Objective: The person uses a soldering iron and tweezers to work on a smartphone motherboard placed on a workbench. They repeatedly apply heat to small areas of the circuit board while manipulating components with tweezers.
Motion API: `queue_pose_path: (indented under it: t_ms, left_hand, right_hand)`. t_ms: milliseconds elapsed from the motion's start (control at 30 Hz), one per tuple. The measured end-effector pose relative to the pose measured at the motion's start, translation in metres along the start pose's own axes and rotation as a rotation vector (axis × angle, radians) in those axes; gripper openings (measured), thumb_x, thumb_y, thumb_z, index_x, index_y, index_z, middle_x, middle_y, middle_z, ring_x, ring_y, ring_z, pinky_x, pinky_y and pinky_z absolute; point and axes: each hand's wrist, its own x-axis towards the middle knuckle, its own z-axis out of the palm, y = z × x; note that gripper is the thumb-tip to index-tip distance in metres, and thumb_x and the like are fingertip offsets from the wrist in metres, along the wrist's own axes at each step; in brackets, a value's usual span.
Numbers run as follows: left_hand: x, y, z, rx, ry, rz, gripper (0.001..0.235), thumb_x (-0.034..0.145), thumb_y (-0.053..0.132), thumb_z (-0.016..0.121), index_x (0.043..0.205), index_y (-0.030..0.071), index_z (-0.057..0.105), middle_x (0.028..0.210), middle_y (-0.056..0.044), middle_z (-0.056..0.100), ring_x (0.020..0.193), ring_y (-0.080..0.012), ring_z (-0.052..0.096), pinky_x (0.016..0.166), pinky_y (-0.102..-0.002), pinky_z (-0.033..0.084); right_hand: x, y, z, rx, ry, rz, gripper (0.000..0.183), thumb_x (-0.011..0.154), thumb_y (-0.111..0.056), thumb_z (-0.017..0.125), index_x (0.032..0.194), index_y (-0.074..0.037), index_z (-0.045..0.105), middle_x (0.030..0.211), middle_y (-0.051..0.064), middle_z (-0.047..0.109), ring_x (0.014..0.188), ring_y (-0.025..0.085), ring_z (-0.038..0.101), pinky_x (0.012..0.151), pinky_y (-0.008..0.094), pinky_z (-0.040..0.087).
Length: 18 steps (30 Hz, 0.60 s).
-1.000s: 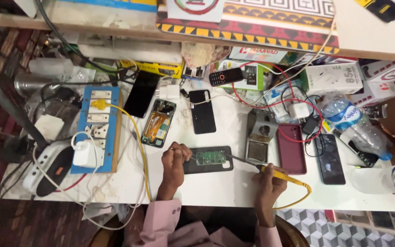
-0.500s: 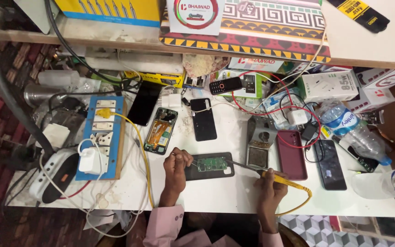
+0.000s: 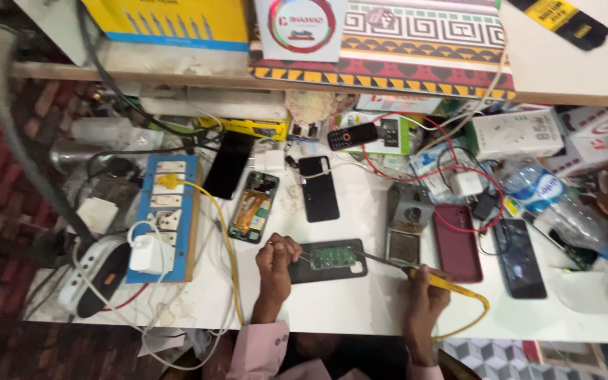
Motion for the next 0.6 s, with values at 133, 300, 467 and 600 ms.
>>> queue_pose_path:
  t_ms: [133,300,467,600]
  left_hand:
    - [0.002,0.000,0.001,0.004,0.023,-0.039,0.043,0.113,0.036,0.042,0.081,0.007,0.046,0.069,-0.004,0.051,0.062,-0.0106,0.044,0.059,-0.026,0.035]
    - [0.005,-0.004,-0.001,-0.042,0.017,0.016,0.044,0.113,0.036,0.043,0.081,0.006,0.048,0.070,-0.003,0.048,0.063,-0.0106,0.042,0.061,-0.027,0.037]
    - [0.003,-0.004,-0.001,-0.058,0.020,0.020,0.043,0.115,0.034,0.044,0.083,0.006,0.048,0.068,-0.001,0.041,0.065,-0.0119,0.043,0.063,-0.029,0.040]
    - [0.002,-0.003,0.001,-0.073,0.032,-0.014,0.041,0.113,0.034,0.043,0.083,0.005,0.049,0.069,-0.003,0.048,0.063,-0.0111,0.040,0.062,-0.028,0.039]
  right_hand:
    - [-0.001,-0.004,0.000,0.002,0.008,0.026,0.025,0.108,-0.025,0.056,0.101,-0.002,0.053,0.073,0.006,0.060,0.061,0.010,0.055,0.056,0.026,0.043]
    - [0.001,0.000,0.000,-0.039,0.013,-0.005,0.026,0.108,-0.026,0.057,0.101,-0.001,0.054,0.069,0.007,0.060,0.060,0.010,0.053,0.057,0.025,0.041]
    - [0.001,0.005,-0.002,-0.006,0.008,-0.019,0.025,0.108,-0.025,0.057,0.101,-0.002,0.054,0.073,0.005,0.062,0.062,0.008,0.054,0.058,0.023,0.042]
    - [0.002,0.008,-0.004,-0.012,0.017,0.033,0.025,0.108,-0.026,0.056,0.101,-0.003,0.053,0.068,0.007,0.063,0.059,0.009,0.053,0.056,0.023,0.039]
